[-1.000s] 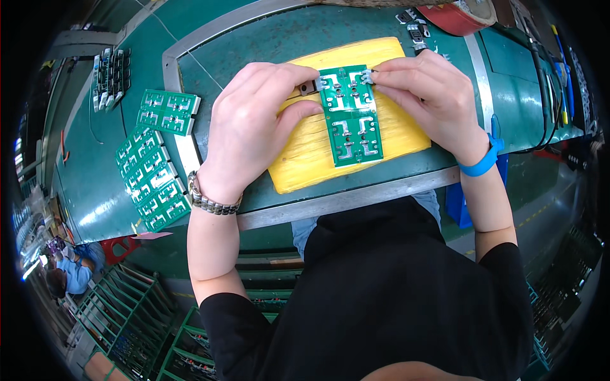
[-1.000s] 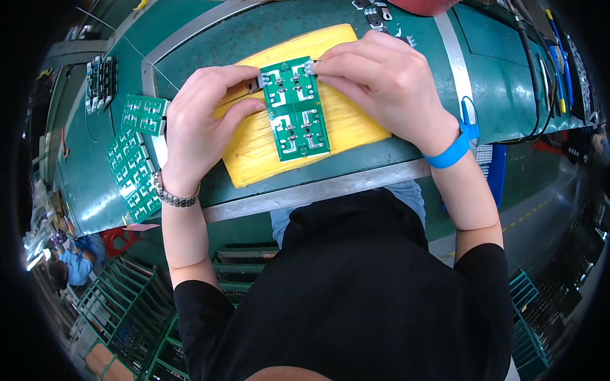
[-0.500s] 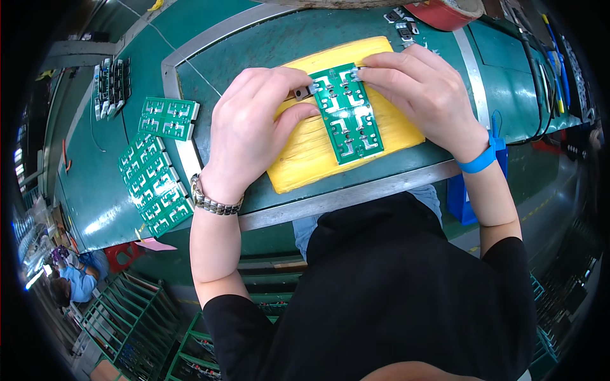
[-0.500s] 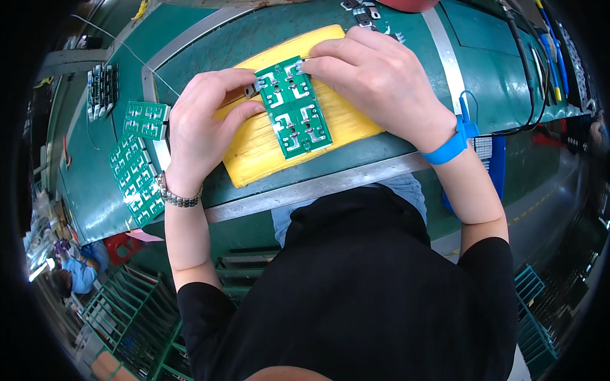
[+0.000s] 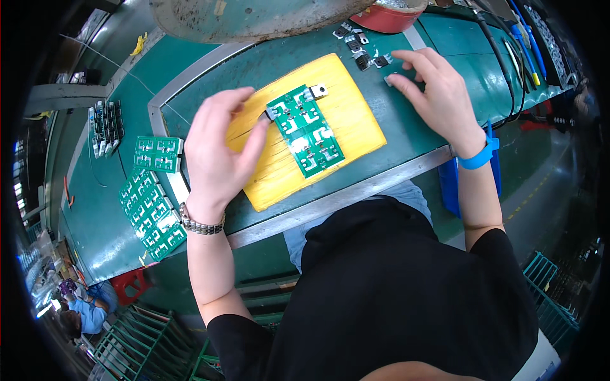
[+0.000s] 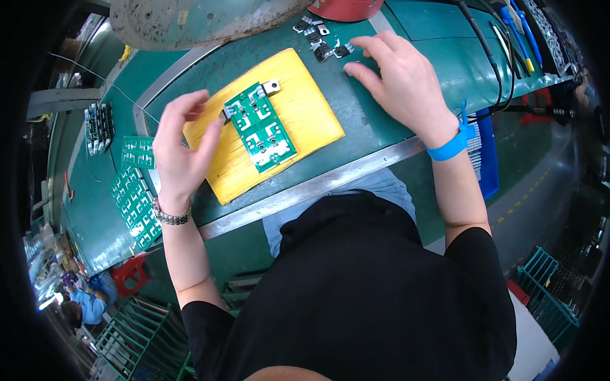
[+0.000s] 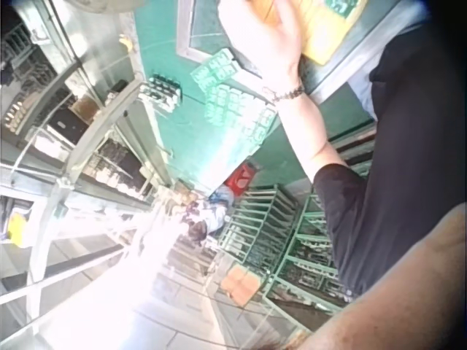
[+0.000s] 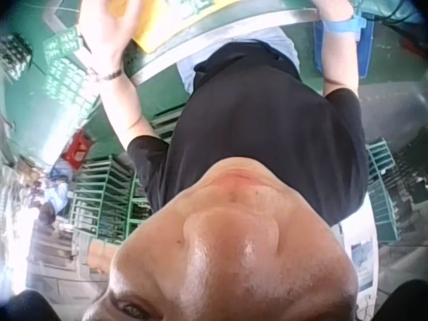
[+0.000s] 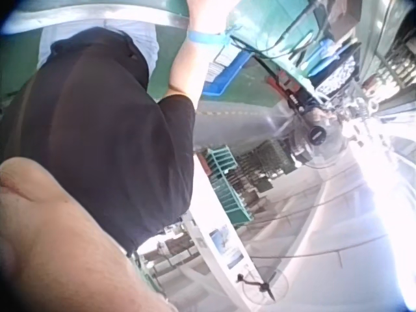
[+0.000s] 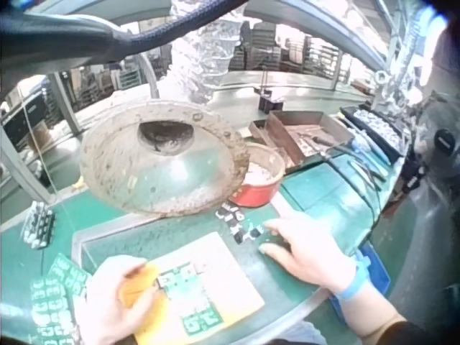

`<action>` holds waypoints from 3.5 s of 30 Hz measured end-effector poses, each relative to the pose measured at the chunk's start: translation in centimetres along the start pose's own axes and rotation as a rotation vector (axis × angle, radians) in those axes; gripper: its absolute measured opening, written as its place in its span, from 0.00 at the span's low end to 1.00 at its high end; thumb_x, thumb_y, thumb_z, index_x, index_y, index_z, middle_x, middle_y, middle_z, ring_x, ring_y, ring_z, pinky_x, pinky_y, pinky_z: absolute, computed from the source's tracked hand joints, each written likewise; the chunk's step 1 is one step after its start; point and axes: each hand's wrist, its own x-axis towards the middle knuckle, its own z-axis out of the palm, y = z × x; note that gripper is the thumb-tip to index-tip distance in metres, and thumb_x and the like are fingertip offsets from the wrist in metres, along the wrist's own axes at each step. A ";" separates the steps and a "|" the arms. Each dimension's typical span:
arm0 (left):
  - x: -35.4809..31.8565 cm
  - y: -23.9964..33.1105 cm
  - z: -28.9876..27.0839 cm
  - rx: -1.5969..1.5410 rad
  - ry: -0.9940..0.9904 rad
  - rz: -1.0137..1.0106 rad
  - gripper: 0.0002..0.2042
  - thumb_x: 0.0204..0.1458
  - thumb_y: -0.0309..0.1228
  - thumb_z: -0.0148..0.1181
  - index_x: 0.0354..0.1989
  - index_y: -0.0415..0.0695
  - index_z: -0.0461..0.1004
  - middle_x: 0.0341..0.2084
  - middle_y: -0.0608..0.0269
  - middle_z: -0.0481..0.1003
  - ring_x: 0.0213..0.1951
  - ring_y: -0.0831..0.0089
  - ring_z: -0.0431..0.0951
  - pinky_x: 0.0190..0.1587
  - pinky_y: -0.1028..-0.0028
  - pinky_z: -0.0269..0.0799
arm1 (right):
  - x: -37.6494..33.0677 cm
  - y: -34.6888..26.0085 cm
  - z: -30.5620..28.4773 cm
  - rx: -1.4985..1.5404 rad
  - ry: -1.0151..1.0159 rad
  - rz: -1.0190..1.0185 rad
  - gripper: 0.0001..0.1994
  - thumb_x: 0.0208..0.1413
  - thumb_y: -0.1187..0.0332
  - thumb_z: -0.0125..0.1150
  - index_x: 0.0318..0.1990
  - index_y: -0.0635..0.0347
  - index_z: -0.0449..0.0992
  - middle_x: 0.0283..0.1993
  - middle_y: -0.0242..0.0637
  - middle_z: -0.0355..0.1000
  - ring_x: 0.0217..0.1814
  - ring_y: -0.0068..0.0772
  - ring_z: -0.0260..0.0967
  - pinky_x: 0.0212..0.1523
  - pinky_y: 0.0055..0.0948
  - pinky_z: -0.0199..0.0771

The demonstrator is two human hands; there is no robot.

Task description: The person solders components onto a circuit board using a soldering iron and solder wire, then sets the board aside. Next, the person places a new circuit board onto a jig, inserts components into it by hand, and presses another board layer onto the assembly.

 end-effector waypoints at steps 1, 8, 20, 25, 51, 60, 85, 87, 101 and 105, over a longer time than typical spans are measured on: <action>0.2 0.2 0.0 -0.072 0.078 -0.070 0.16 0.47 0.20 0.68 0.46 0.41 0.79 0.42 0.57 0.79 0.41 0.65 0.80 0.45 0.70 0.77 | -0.3 0.1 0.3 0.001 0.008 0.001 0.11 0.53 0.65 0.69 0.42 0.58 0.79 0.35 0.38 0.73 0.38 0.42 0.74 0.38 0.36 0.75; 6.3 5.8 3.1 0.246 -0.163 0.261 0.14 0.52 0.34 0.67 0.46 0.45 0.78 0.38 0.61 0.78 0.43 0.61 0.78 0.45 0.65 0.75 | -1.4 0.7 1.0 -0.023 0.067 -0.065 0.07 0.55 0.66 0.67 0.36 0.59 0.80 0.34 0.37 0.73 0.37 0.43 0.74 0.37 0.36 0.75; 10.2 3.5 9.3 0.285 -0.135 0.117 0.08 0.56 0.33 0.61 0.39 0.45 0.81 0.33 0.55 0.80 0.37 0.55 0.81 0.41 0.58 0.77 | -1.9 1.2 0.6 0.837 -0.003 0.460 0.14 0.69 0.62 0.51 0.49 0.61 0.79 0.33 0.30 0.77 0.32 0.15 0.68 0.32 0.19 0.69; 9.0 2.0 5.0 -0.038 -0.032 -0.111 0.09 0.59 0.30 0.62 0.46 0.43 0.80 0.35 0.62 0.83 0.35 0.72 0.83 0.39 0.74 0.77 | -1.4 0.4 1.7 0.748 -0.002 0.411 0.12 0.65 0.67 0.59 0.51 0.62 0.77 0.34 0.32 0.76 0.32 0.18 0.71 0.34 0.20 0.71; 9.0 3.5 1.6 -0.194 -0.071 -0.193 0.09 0.51 0.34 0.67 0.35 0.41 0.80 0.33 0.52 0.76 0.40 0.56 0.79 0.48 0.64 0.74 | 0.4 -2.7 1.1 0.316 0.057 0.003 0.07 0.57 0.74 0.66 0.43 0.61 0.80 0.36 0.37 0.77 0.33 0.29 0.75 0.34 0.24 0.75; 0.4 2.9 -2.4 -0.549 -0.140 -0.462 0.13 0.59 0.21 0.62 0.52 0.33 0.75 0.41 0.64 0.79 0.42 0.81 0.77 0.48 0.81 0.73 | 1.3 -5.8 3.4 0.662 -0.205 0.072 0.07 0.57 0.70 0.66 0.40 0.63 0.81 0.36 0.37 0.79 0.34 0.30 0.77 0.37 0.26 0.76; -2.4 1.9 0.8 0.011 0.098 -0.052 0.08 0.44 0.22 0.73 0.33 0.41 0.81 0.31 0.63 0.81 0.33 0.69 0.76 0.37 0.73 0.73 | 1.6 -5.5 3.3 0.293 -0.005 -0.346 0.08 0.49 0.73 0.70 0.38 0.55 0.81 0.35 0.34 0.77 0.37 0.37 0.75 0.39 0.32 0.77; -2.4 1.9 0.6 0.005 0.084 -0.026 0.09 0.43 0.22 0.73 0.33 0.41 0.81 0.30 0.63 0.81 0.34 0.68 0.78 0.38 0.73 0.73 | 1.6 -5.5 3.3 0.309 -0.005 -0.335 0.07 0.49 0.73 0.70 0.37 0.55 0.82 0.36 0.33 0.78 0.38 0.36 0.75 0.40 0.32 0.77; -2.6 2.0 0.6 0.052 0.021 -0.072 0.09 0.46 0.22 0.72 0.37 0.41 0.82 0.31 0.62 0.80 0.32 0.70 0.79 0.35 0.74 0.74 | 1.2 -5.5 3.3 0.187 0.045 -0.356 0.08 0.47 0.70 0.72 0.37 0.51 0.84 0.36 0.27 0.78 0.36 0.31 0.74 0.37 0.29 0.74; -2.6 2.2 0.7 0.048 0.020 -0.083 0.09 0.46 0.22 0.71 0.37 0.41 0.82 0.30 0.62 0.80 0.32 0.69 0.79 0.35 0.73 0.75 | 1.0 -5.6 3.4 0.154 0.055 -0.353 0.08 0.46 0.70 0.72 0.36 0.50 0.84 0.36 0.26 0.79 0.35 0.30 0.73 0.36 0.28 0.73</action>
